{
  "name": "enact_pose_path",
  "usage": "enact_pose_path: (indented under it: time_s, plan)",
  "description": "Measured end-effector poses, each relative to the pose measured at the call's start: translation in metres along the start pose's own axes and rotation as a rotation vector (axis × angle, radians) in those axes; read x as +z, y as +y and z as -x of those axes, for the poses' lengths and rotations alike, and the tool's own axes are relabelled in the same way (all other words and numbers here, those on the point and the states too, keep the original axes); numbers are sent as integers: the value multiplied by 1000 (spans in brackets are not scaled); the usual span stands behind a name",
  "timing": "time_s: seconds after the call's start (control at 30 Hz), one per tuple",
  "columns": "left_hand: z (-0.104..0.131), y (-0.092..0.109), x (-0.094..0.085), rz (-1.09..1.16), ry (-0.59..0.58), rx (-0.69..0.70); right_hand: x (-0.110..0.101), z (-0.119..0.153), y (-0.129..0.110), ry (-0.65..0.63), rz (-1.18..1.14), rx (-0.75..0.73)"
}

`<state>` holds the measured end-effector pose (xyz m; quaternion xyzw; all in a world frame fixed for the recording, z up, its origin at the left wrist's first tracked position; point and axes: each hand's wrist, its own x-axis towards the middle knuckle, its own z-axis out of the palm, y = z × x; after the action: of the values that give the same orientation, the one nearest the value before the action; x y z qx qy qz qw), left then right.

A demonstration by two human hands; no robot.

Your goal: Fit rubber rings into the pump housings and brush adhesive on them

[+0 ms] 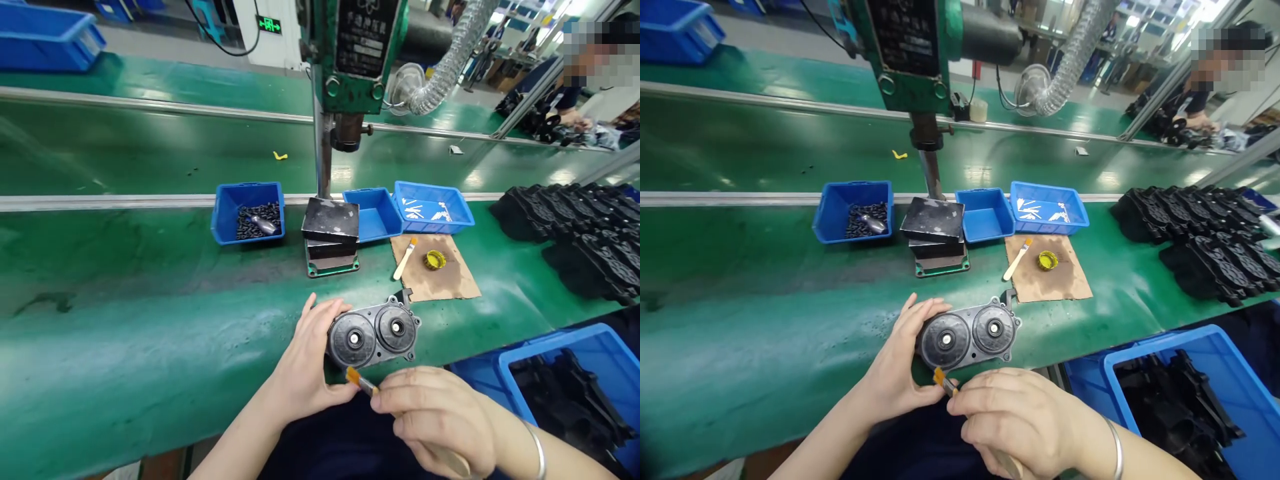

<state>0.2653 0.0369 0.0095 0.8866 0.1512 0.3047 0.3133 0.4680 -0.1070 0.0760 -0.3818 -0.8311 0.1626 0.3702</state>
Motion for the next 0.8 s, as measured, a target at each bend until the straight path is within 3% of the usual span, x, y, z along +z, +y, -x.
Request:
enact_pose_path:
  time_s: [0.2,0.47,0.63,0.8]
  plan:
    - [2,-2,4,32,71,23,-4,-11,2,-27,144,-31]
    - [3,-3,6,60,93,52,-31,-1,-10,-96,369,-4]
    - [4,-4,7,82,110,43,-29,-31,-22,-116,260,-9]
    - [9,-6,7,120,108,42,-12,-58,-10,-107,278,-98]
